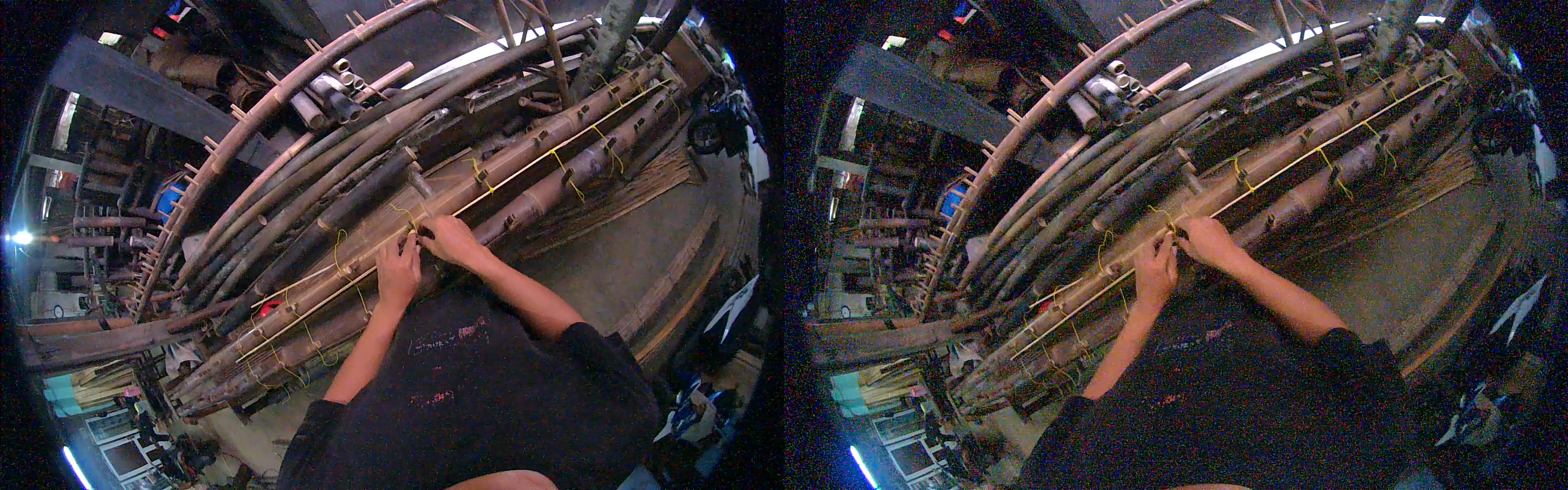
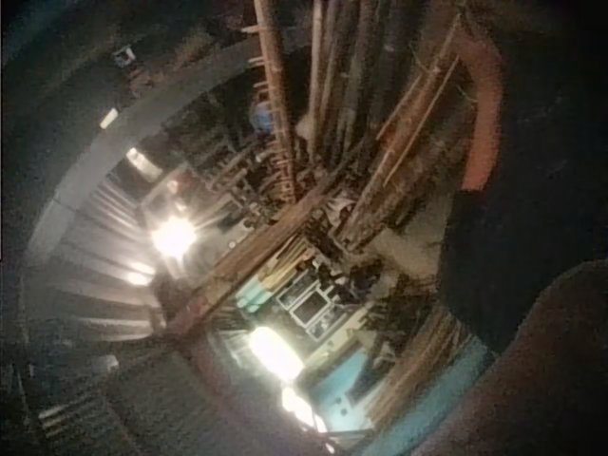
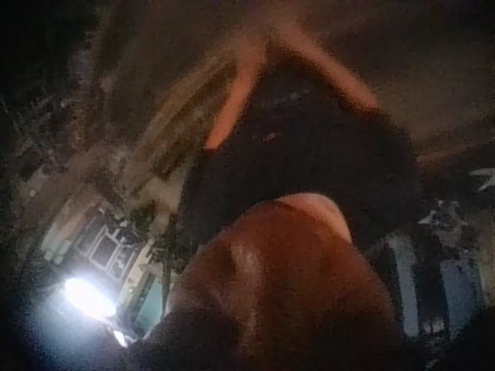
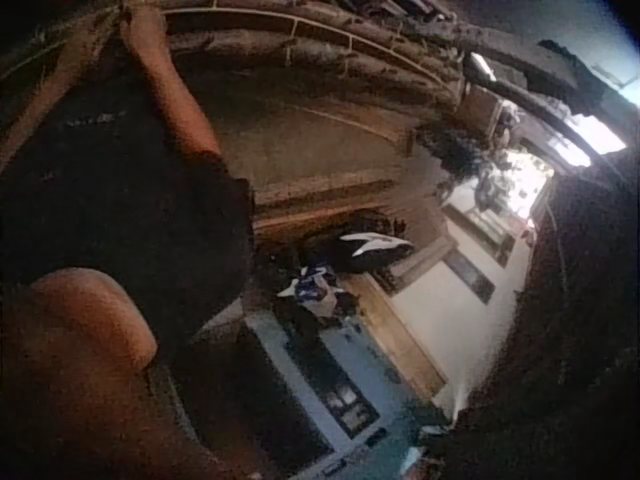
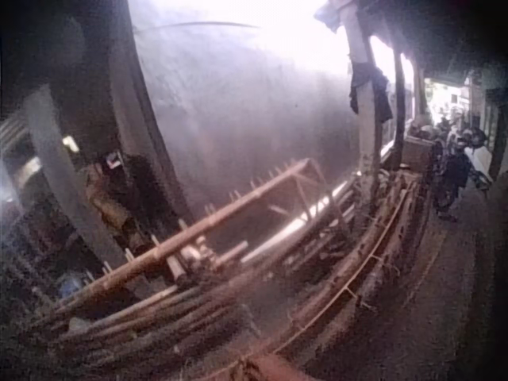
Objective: The person ties yellow string around a bundle of bamboo rods to secure them together. They repeatedly wrap and knot the string at multiple points along the rods, adjusting the tension and position as needed.
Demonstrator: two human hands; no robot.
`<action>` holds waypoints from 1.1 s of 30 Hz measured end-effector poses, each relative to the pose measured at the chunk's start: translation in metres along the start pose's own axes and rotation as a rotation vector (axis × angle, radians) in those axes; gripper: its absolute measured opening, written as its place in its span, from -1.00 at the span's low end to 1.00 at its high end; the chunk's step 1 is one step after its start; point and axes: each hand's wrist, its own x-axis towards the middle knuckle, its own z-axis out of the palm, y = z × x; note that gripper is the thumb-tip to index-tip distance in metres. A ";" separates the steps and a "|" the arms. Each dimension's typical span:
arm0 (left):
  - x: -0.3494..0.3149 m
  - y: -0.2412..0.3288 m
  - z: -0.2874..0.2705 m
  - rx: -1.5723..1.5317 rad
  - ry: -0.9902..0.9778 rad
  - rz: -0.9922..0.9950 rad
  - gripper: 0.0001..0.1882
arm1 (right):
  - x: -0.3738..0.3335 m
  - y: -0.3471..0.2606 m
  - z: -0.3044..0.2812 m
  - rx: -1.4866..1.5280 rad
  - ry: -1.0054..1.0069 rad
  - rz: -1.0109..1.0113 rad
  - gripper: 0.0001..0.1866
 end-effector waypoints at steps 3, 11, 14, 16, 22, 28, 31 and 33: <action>-0.003 -0.020 0.018 -0.082 -0.019 -0.080 -0.73 | -0.002 0.001 0.008 -0.030 0.086 -0.034 -0.68; 0.003 -0.028 0.023 -0.323 -0.207 -0.382 -0.73 | -0.011 0.007 0.016 0.079 0.204 -0.055 -0.66; 0.012 -0.021 0.013 -0.462 -0.265 -0.534 -0.74 | -0.012 0.010 0.017 0.100 0.214 -0.118 -0.66; 0.008 -0.025 0.017 -0.508 -0.241 -0.549 -0.75 | -0.015 0.018 0.020 0.043 0.166 -0.148 -0.67; 0.007 -0.010 0.013 -1.135 0.062 -0.694 -0.82 | -0.010 0.042 0.029 -0.039 0.154 -0.261 -0.68; 0.033 0.020 -0.008 -1.609 0.073 -0.689 -0.85 | 0.000 0.029 0.019 0.014 0.110 -0.262 -0.78; 0.040 0.010 -0.012 -1.443 -0.075 -0.584 -0.80 | 0.004 0.037 0.026 0.062 0.072 -0.234 -0.77; 0.054 0.016 -0.027 -1.200 -0.067 -0.452 -0.77 | 0.002 0.036 0.029 0.141 0.170 -0.269 -0.78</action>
